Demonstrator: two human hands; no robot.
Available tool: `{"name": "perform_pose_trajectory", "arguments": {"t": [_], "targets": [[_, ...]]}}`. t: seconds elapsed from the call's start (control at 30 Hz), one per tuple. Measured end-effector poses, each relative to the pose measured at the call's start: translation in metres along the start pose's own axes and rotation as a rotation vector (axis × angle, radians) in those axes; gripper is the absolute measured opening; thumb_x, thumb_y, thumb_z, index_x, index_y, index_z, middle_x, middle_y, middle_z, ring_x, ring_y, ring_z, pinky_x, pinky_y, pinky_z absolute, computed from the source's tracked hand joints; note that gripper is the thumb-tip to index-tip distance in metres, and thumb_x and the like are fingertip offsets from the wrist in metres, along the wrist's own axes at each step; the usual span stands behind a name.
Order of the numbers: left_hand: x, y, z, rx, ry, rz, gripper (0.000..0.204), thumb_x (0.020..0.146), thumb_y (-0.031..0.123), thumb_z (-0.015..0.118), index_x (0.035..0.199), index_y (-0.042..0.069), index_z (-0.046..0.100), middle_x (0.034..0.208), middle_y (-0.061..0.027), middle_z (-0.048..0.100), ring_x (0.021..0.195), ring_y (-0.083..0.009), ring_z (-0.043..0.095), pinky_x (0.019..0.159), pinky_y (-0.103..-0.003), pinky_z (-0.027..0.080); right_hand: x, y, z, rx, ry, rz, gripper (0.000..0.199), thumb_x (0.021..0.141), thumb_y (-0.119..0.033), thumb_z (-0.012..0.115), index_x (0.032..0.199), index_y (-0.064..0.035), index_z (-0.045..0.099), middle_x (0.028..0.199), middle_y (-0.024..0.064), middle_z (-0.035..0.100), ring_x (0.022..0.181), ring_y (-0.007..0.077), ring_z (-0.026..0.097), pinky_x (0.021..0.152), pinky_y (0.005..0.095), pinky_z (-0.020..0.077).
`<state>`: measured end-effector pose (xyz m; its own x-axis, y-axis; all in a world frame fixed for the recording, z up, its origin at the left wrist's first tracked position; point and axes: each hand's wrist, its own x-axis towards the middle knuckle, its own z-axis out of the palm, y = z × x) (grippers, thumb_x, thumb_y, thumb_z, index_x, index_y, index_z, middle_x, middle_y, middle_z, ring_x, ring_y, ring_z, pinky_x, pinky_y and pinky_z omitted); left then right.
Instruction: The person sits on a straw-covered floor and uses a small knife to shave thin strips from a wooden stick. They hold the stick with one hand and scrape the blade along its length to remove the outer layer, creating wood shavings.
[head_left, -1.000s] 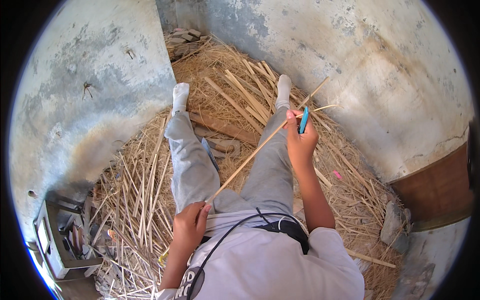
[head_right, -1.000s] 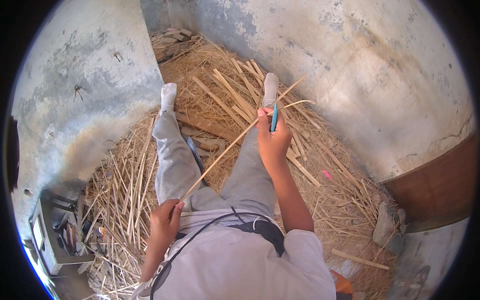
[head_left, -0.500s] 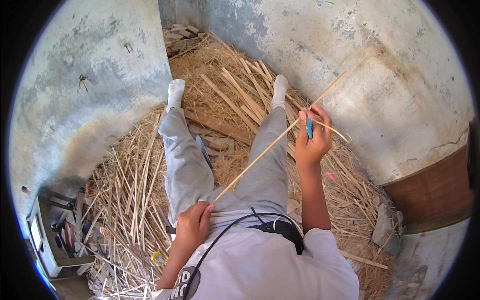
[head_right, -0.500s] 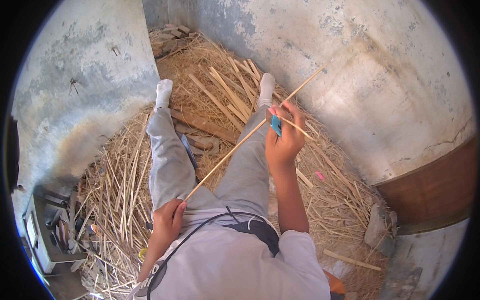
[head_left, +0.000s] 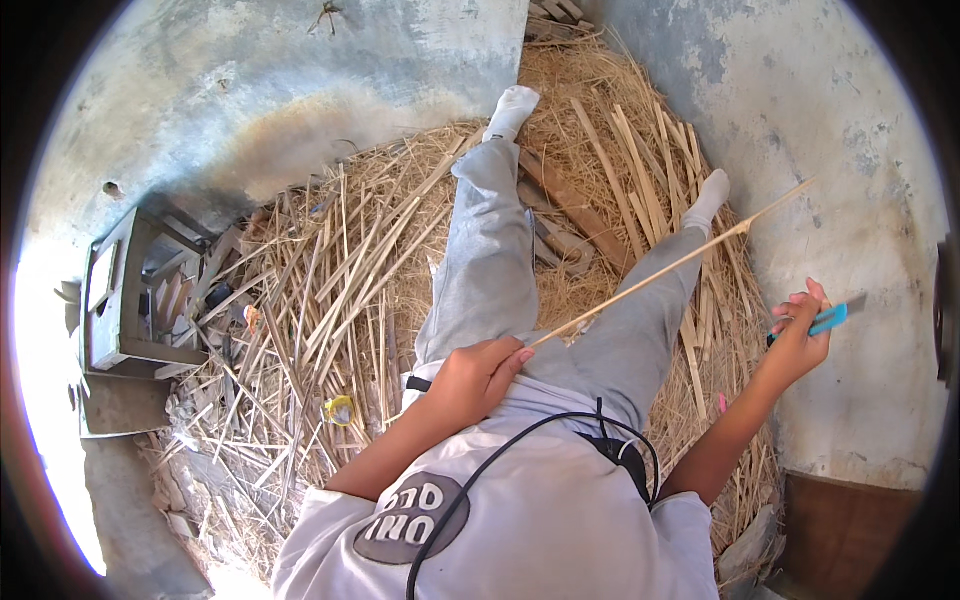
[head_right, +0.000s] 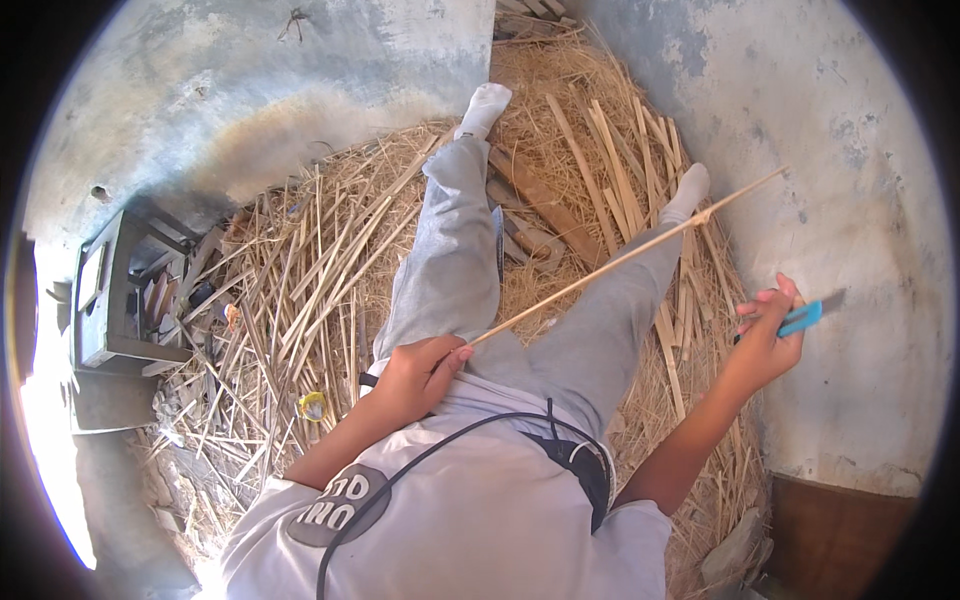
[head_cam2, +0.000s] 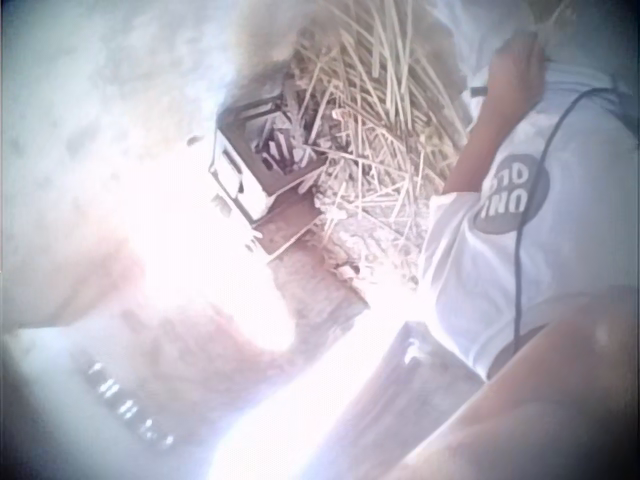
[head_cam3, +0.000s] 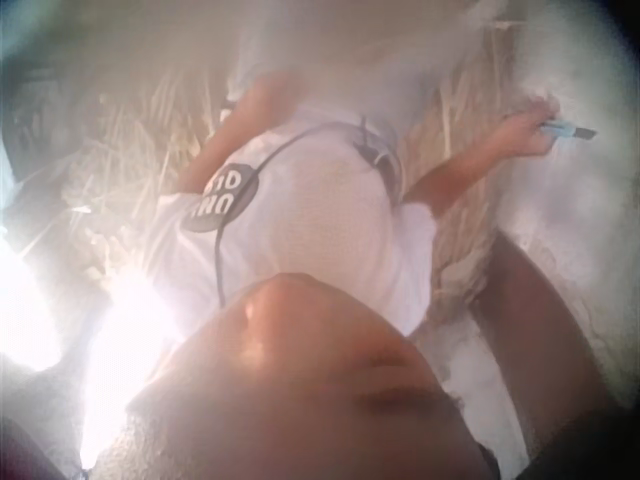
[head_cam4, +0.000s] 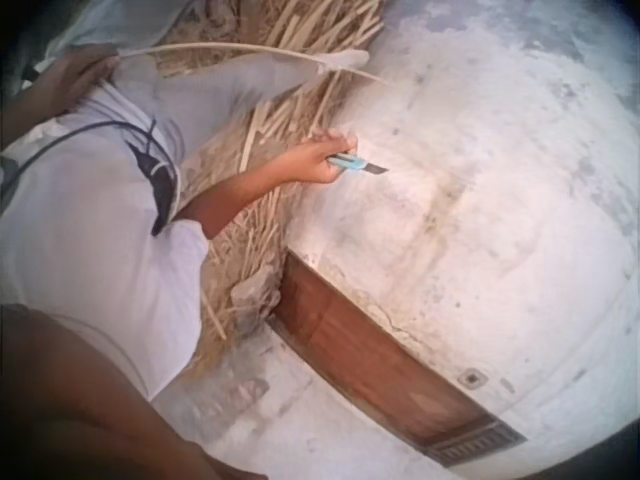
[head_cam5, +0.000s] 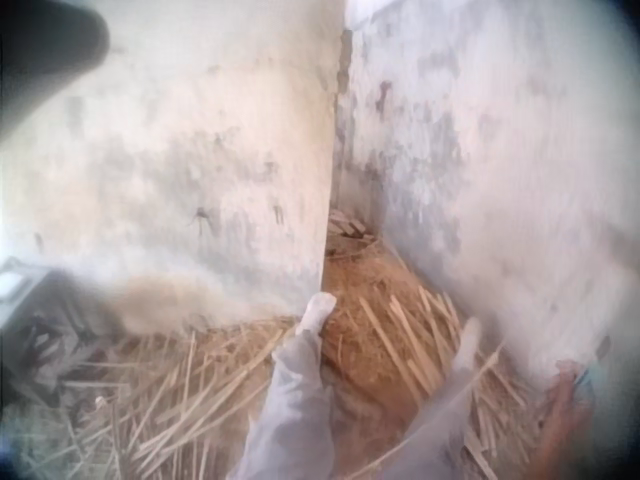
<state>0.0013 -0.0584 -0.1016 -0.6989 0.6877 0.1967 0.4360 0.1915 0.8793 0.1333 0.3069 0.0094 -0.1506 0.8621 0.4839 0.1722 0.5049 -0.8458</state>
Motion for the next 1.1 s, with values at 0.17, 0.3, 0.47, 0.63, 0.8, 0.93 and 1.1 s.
{"name": "perform_pose_trajectory", "arguments": {"t": [0.17,0.3,0.47,0.63,0.8,0.93,1.1], "targets": [[0.005,-0.002,0.004,0.018,-0.034,-0.059,0.023,0.101,0.024,0.067,0.1,0.002,0.067,0.078,-0.0193,0.069,0.069,-0.0374,0.069,0.062,-0.043,0.054,-0.005,0.02,-0.004,-0.411,-0.394,0.158,0.047,0.099,-0.039,0.07,0.131,-0.0049,0.068,0.08,0.0016,0.059,0.06,0.0097,0.056,0.052,0.024,0.0402],[0.005,-0.003,0.002,0.062,-0.113,-0.132,0.024,0.101,0.025,0.068,0.103,0.001,0.068,0.08,-0.0187,0.07,0.069,-0.032,0.069,0.063,-0.038,0.053,-0.038,0.061,0.022,-0.351,-0.345,0.044,0.062,0.093,-0.044,0.077,0.138,-0.0044,0.062,0.085,0.003,0.066,0.052,0.0044,0.048,0.047,0.0237,0.034],[0.0,0.006,-0.008,0.071,-0.121,-0.139,0.025,0.098,0.026,0.071,0.102,0.001,0.068,0.081,-0.0185,0.07,0.069,-0.0326,0.07,0.063,-0.038,0.054,-0.082,0.073,0.049,0.044,-0.496,0.163,0.054,0.099,-0.037,0.073,0.138,-0.0016,0.061,0.088,-0.0001,0.071,0.053,-0.0003,0.042,0.047,0.0194,0.0296],[-0.012,0.008,-0.034,0.207,-0.021,-0.005,0.026,0.094,0.027,0.075,0.099,0.002,0.068,0.079,-0.0169,0.07,0.067,-0.0325,0.07,0.061,-0.039,0.055,-0.102,0.055,0.051,0.318,-0.581,0.302,0.046,0.103,-0.031,0.068,0.137,-0.0002,0.062,0.073,-0.0086,0.055,0.051,-0.0013,0.036,0.046,0.0196,0.0252],[-0.018,0.007,-0.057,0.298,-0.07,-0.079,0.029,0.091,0.031,0.075,0.094,0.004,0.066,0.077,-0.015,0.068,0.064,-0.0338,0.067,0.059,-0.042,0.053,-0.118,0.068,0.06,0.444,-0.698,0.291,0.041,0.105,-0.024,0.062,0.134,0.0046,0.061,0.07,-0.0023,0.053,0.046,0.0012,0.035,0.043,0.0208,0.0281],[-0.02,0.003,-0.059,0.274,-0.12,-0.186,0.031,0.091,0.034,0.074,0.093,0.004,0.065,0.075,-0.0157,0.066,0.064,-0.0361,0.066,0.06,-0.045,0.052,-0.12,0.051,0.067,0.541,-0.763,0.298,0.039,0.104,-0.021,0.06,0.132,0.0058,0.061,0.072,0.0024,0.058,0.045,0.0019,0.036,0.043,0.0205,0.0298],[-0.014,0.007,-0.06,0.284,-0.216,-0.212,0.038,0.091,0.039,0.074,0.097,0.002,0.067,0.075,-0.0161,0.066,0.067,-0.036,0.066,0.064,-0.045,0.051,-0.127,0.044,0.065,0.547,-0.799,0.355,0.036,0.104,-0.025,0.061,0.125,0.0034,0.066,0.076,0.0074,0.066,0.046,0.0019,0.039,0.044,0.0203,0.0297]]}}
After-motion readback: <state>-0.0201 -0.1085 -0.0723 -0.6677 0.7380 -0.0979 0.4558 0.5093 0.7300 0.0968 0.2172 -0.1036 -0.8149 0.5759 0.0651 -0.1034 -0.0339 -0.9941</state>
